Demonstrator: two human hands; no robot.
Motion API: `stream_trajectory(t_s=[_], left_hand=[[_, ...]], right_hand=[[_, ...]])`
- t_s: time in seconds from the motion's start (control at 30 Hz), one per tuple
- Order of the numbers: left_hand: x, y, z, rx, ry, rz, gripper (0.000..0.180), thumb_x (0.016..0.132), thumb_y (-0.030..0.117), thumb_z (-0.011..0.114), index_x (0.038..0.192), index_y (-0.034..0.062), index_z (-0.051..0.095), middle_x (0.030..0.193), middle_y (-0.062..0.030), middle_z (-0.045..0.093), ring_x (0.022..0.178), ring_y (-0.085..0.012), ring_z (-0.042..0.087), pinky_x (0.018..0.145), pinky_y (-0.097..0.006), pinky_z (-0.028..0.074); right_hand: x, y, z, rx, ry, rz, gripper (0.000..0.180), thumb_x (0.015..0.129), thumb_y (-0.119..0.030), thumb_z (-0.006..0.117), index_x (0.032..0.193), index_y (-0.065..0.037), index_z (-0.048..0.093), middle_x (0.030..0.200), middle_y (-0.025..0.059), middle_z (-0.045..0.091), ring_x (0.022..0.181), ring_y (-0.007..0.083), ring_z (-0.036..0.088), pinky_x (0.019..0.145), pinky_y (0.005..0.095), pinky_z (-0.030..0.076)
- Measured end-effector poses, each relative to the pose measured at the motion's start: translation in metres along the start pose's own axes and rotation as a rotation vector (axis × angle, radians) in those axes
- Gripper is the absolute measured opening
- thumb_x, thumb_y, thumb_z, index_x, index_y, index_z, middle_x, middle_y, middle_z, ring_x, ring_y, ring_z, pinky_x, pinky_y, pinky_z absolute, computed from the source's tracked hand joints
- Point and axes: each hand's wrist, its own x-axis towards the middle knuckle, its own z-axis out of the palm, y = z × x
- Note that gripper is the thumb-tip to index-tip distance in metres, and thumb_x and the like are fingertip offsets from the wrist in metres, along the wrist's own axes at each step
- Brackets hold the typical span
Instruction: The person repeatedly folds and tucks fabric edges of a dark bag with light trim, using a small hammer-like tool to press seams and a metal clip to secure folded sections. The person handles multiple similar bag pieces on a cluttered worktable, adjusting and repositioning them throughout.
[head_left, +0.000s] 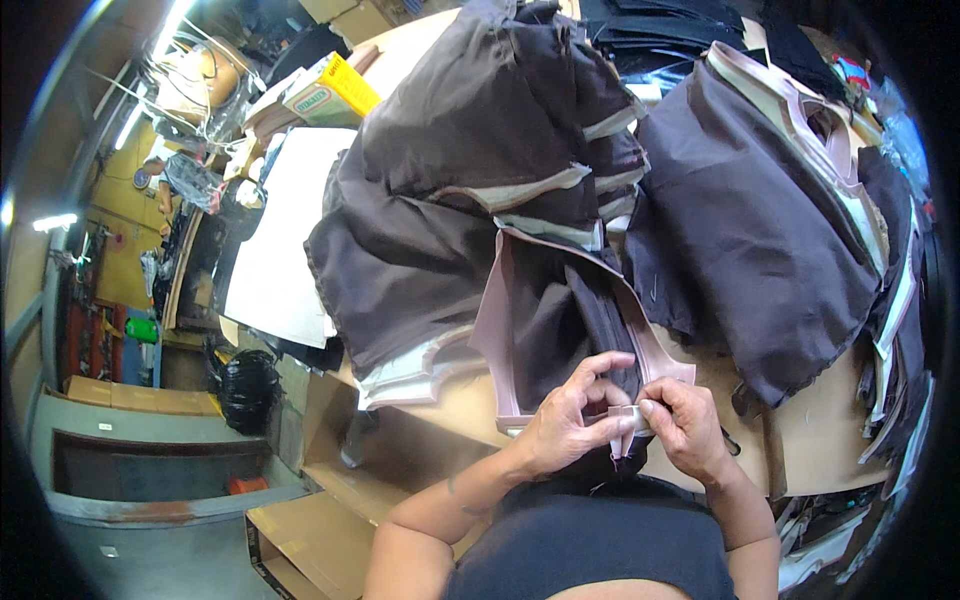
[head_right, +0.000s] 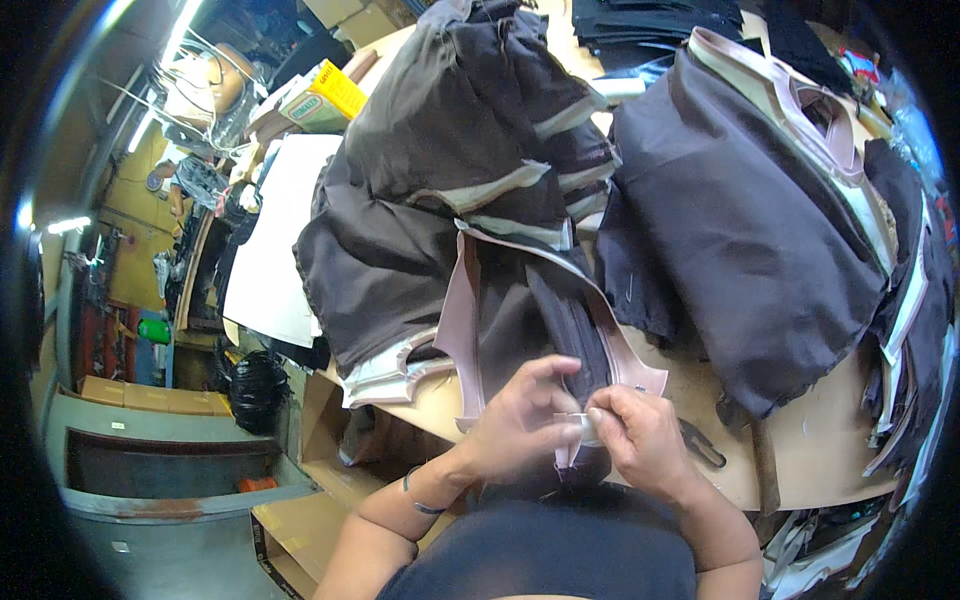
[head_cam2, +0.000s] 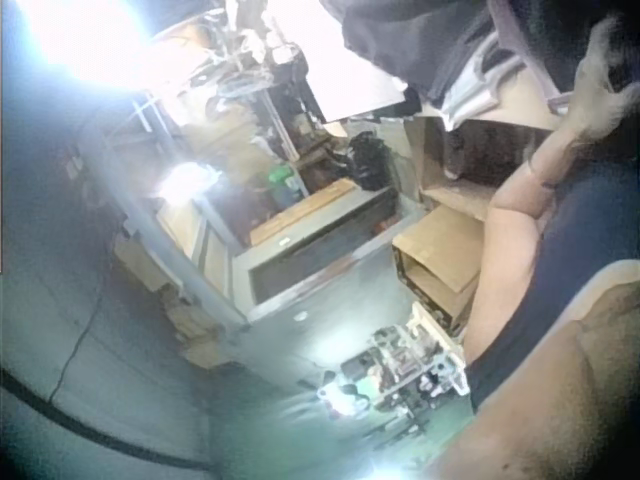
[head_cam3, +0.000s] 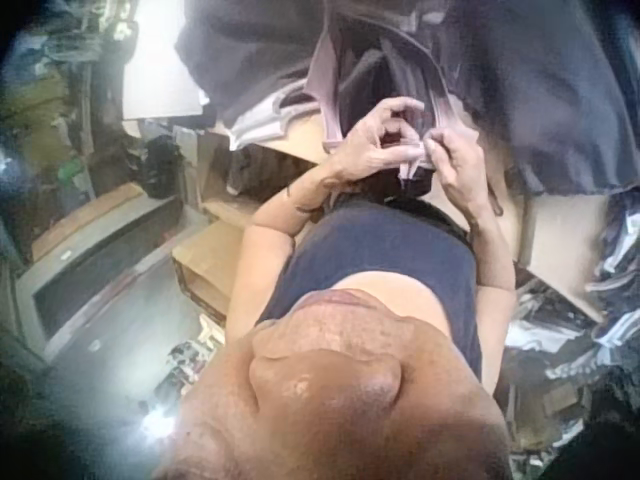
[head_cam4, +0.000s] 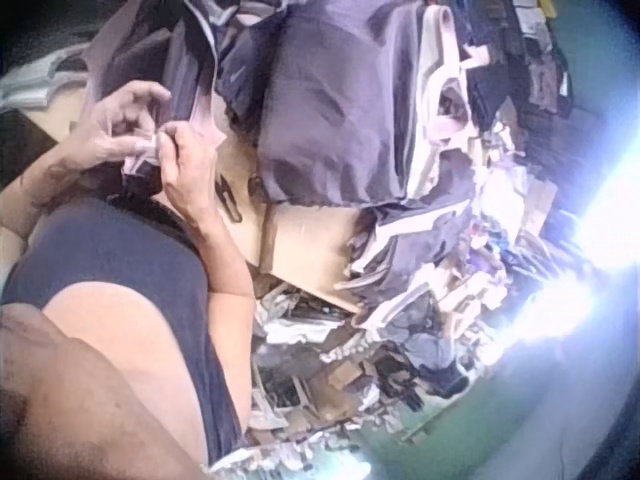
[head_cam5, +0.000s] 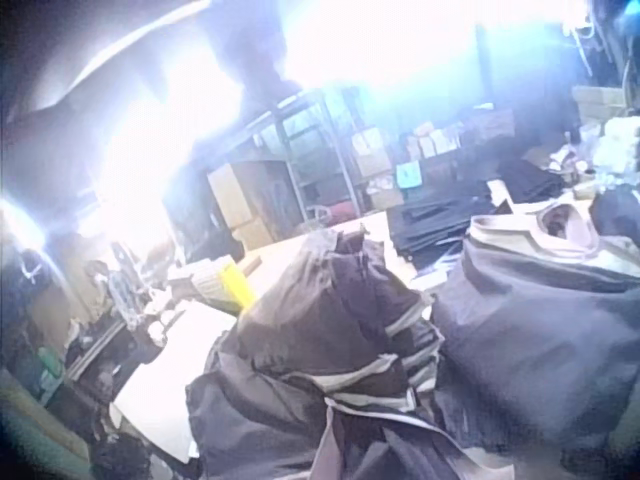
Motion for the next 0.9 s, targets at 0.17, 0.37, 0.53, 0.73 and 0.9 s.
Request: stream_trajectory(t_s=[0.17, 0.37, 0.53, 0.73, 0.9], left_hand=[[0.001, 0.004, -0.01, 0.286, -0.119, -0.244, 0.017, 0.083, 0.012, 0.062, 0.091, -0.0014, 0.056, 0.075, -0.0055, 0.061, 0.071, -0.0098, 0.057, 0.064, -0.024, 0.047], [-0.004, 0.006, -0.01, 0.262, -0.257, -0.191, 0.021, 0.082, 0.022, 0.065, 0.083, 0.0009, 0.061, 0.07, -0.0003, 0.06, 0.067, -0.0037, 0.05, 0.061, -0.024, 0.042], [-0.004, 0.002, -0.012, 0.425, -0.339, -0.174, 0.023, 0.081, 0.023, 0.066, 0.083, 0.0011, 0.059, 0.07, -0.0042, 0.061, 0.065, -0.0102, 0.055, 0.061, -0.028, 0.042], [-0.004, 0.001, -0.011, 0.692, -0.349, -0.061, 0.033, 0.076, 0.027, 0.066, 0.091, -0.0005, 0.056, 0.079, -0.0207, 0.062, 0.076, -0.0372, 0.06, 0.068, -0.04, 0.046], [-0.004, 0.002, -0.007, 0.76, -0.269, 0.016, 0.031, 0.071, 0.029, 0.071, 0.08, 0.0027, 0.056, 0.068, -0.0155, 0.06, 0.062, -0.0295, 0.06, 0.059, -0.037, 0.045]], right_hand=[[-0.003, -0.001, 0.001, -0.046, 0.013, -0.043, 0.006, 0.08, -0.007, 0.056, 0.081, -0.001, 0.058, 0.071, 0.0146, 0.059, 0.065, 0.0303, 0.058, 0.06, 0.0361, 0.045], [-0.009, -0.006, 0.003, -0.062, 0.01, -0.059, 0.005, 0.079, -0.007, 0.057, 0.079, -0.001, 0.057, 0.07, 0.014, 0.059, 0.065, 0.031, 0.058, 0.06, 0.0372, 0.044], [-0.013, -0.007, 0.006, -0.119, -0.013, -0.109, 0.006, 0.078, -0.007, 0.058, 0.079, -0.002, 0.057, 0.071, 0.0135, 0.059, 0.067, 0.0316, 0.058, 0.06, 0.0377, 0.044], [-0.014, -0.008, 0.007, -0.13, -0.019, -0.081, 0.006, 0.079, -0.007, 0.057, 0.08, -0.002, 0.057, 0.071, 0.0142, 0.059, 0.067, 0.0318, 0.058, 0.06, 0.038, 0.044], [-0.013, -0.006, 0.005, -0.08, -0.022, -0.103, 0.006, 0.079, -0.007, 0.056, 0.08, -0.002, 0.057, 0.072, 0.0156, 0.059, 0.068, 0.0328, 0.058, 0.061, 0.0387, 0.045]])
